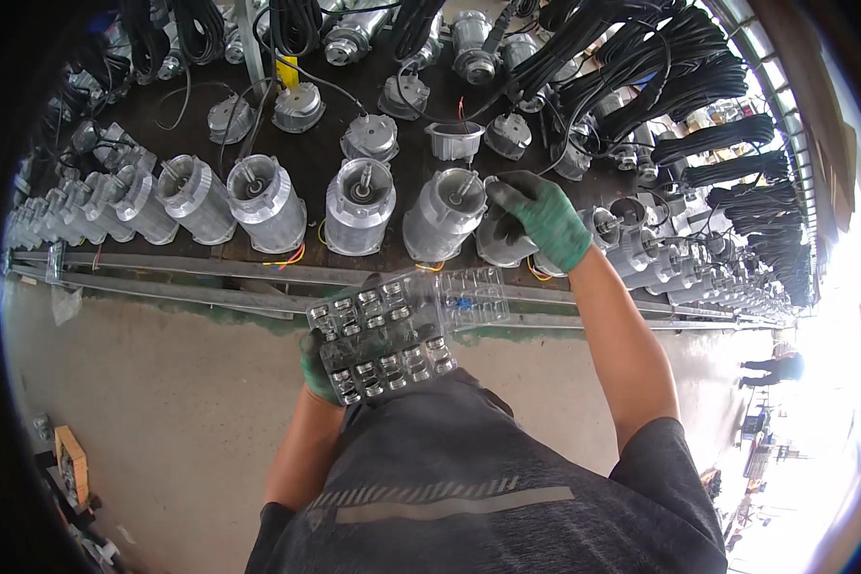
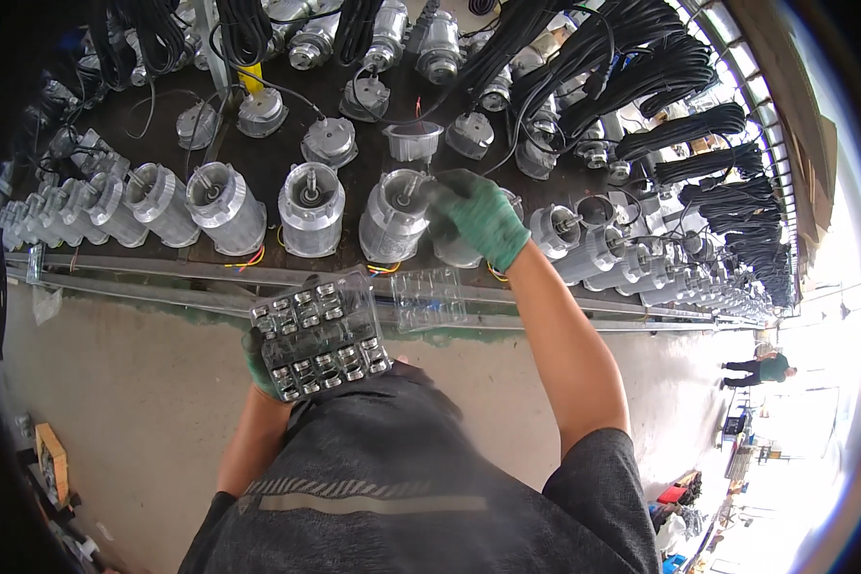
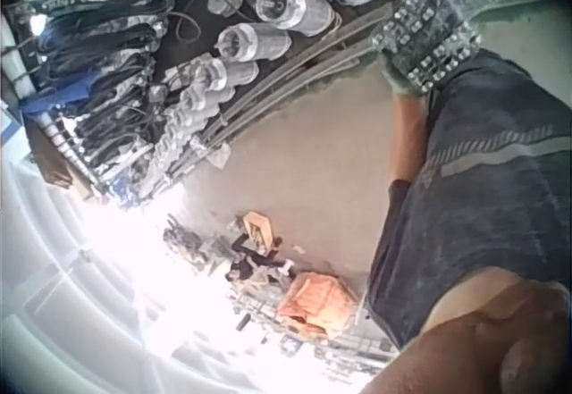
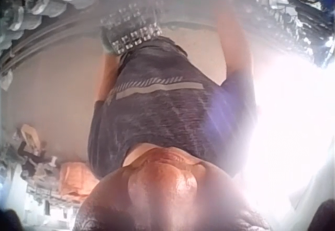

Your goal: The person, wearing green gloves, takes metal washers from a plastic tray and places them onto the shafts of several motors lined up on a workbench.

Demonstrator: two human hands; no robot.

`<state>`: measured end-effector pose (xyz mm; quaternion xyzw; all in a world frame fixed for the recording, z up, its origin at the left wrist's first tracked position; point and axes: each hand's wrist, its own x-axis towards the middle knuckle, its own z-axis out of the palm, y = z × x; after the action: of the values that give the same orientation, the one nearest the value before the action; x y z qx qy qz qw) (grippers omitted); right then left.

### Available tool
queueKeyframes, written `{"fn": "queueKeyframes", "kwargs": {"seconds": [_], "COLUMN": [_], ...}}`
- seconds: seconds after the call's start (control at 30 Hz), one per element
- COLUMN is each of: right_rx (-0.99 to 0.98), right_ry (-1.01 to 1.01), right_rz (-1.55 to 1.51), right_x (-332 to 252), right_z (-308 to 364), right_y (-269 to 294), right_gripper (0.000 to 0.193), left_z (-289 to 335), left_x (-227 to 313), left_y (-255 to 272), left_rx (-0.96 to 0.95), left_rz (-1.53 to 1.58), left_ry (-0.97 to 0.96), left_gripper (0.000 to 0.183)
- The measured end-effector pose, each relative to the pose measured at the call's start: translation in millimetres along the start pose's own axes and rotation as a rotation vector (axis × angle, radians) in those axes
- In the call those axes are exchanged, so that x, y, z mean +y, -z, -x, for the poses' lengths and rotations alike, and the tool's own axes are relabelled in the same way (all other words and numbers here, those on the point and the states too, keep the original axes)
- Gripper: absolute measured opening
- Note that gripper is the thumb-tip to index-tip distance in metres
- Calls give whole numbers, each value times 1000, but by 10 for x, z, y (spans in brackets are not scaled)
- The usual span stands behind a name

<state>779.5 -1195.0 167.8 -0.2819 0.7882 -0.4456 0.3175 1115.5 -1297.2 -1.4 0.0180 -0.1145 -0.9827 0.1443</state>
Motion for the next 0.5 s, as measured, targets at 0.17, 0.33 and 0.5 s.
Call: {"fn": "queueKeyframes", "kwargs": {"seconds": [0.17,0.33,0.5], "right_rx": [-75,-192,-133], "right_ry": [-60,-259,-237], "right_rz": [-121,-112,89], "right_x": [116,177,156], "right_z": [-363,-584,-655], "right_y": [-27,-22,-22], "right_gripper": [41,41,35], "left_z": [-4,-64,-124], "left_x": [69,107,135], "left_y": [-175,-207,-201], "left_rx": [38,63,57], "left_rz": [20,-2,0], "left_ry": [-11,0,38], "left_gripper": [114,113,112]}}
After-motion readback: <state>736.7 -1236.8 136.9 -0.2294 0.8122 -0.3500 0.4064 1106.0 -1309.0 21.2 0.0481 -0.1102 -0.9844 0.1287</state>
